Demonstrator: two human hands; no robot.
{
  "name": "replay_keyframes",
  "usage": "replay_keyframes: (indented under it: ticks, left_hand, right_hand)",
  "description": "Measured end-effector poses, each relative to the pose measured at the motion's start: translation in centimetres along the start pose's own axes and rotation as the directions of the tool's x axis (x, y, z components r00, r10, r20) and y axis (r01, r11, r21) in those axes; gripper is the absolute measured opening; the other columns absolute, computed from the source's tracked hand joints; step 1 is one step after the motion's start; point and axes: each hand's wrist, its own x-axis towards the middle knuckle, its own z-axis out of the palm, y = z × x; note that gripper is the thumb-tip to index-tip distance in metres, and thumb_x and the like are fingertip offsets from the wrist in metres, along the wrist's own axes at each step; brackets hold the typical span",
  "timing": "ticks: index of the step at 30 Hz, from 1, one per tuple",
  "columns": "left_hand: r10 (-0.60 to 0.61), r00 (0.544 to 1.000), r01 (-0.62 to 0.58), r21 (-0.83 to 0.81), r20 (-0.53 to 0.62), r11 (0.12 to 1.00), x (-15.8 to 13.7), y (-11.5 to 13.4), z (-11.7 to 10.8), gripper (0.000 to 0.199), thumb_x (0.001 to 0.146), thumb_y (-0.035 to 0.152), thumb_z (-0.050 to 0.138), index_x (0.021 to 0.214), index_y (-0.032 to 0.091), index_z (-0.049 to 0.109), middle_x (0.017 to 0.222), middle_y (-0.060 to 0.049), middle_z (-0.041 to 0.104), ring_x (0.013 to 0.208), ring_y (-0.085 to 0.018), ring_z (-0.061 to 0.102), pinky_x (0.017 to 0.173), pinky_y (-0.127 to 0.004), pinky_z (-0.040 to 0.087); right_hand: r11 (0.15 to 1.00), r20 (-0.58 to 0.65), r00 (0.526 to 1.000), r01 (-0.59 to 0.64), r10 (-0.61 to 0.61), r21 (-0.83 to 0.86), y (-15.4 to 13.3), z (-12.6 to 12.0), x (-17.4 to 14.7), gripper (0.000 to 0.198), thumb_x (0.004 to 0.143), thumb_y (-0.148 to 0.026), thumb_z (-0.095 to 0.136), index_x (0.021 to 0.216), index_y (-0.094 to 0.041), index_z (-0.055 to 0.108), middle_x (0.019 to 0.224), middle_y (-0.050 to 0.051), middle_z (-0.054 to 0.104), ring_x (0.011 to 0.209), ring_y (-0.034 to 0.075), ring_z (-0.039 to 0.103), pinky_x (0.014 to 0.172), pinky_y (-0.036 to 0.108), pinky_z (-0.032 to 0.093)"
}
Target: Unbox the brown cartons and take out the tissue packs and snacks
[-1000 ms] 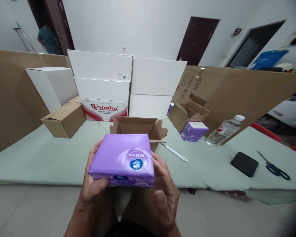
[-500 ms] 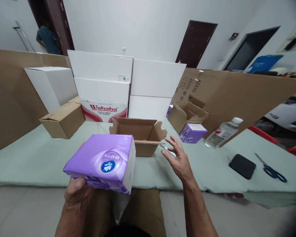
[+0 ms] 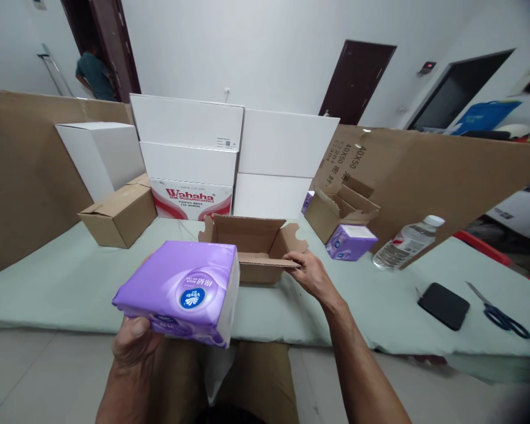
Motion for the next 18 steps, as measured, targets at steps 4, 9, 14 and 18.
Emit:
replay_keyframes:
  ticks: [4,9,14,18]
  left_hand:
    - [0.009,0.998,-0.008,0.02,-0.055,1.0,-0.4,0.1,0.7,0.097,0.042,0.047,0.096,0.134,0.032,0.07,0.132,-0.01,0.076,0.122,-0.048,0.069,0.093,-0.056,0.064]
    - [-0.033,0.999,0.033,0.014,0.0,0.999,-0.7,-0.2,0.2,0.091,0.048,0.048,0.094,0.134,0.032,0.071,0.129,-0.01,0.077,0.123,-0.049,0.068,0.096,-0.062,0.062]
    - [-0.139,0.987,0.14,-0.004,0.082,0.99,-0.4,-1.0,-1.2,0.087,0.055,0.047,0.091,0.138,0.033,0.069,0.131,-0.009,0.076,0.129,-0.047,0.064,0.099,-0.061,0.061]
    - [-0.183,0.981,0.183,0.006,0.062,0.983,-1.2,-0.9,0.8,0.093,0.051,0.048,0.094,0.139,0.034,0.067,0.133,-0.007,0.075,0.133,-0.046,0.062,0.101,-0.058,0.06]
  right_hand:
    - [0.997,-0.046,0.997,0.068,-0.069,-0.021,-1.1,0.2,-0.7,0.023,0.088,-0.033,0.06,0.079,-0.024,0.079,0.069,0.004,0.069,0.074,0.021,0.061,0.068,0.029,0.043]
    - [0.996,-0.269,0.96,0.082,-0.083,-0.015,-1.7,-0.7,-3.3,0.024,0.089,-0.034,0.06,0.081,-0.023,0.08,0.07,0.004,0.068,0.066,0.019,0.061,0.065,0.029,0.045]
    - [1.0,-0.543,0.839,-0.025,0.028,0.014,0.9,-4.0,-8.6,0.035,0.089,-0.053,0.064,0.08,-0.023,0.08,0.071,0.004,0.072,0.061,0.02,0.062,0.062,0.031,0.049]
    - [0.955,-0.716,0.677,-0.292,0.168,-0.052,4.0,-7.9,-13.7,0.046,0.085,-0.065,0.065,0.078,-0.021,0.078,0.068,0.005,0.07,0.062,0.022,0.062,0.063,0.034,0.048]
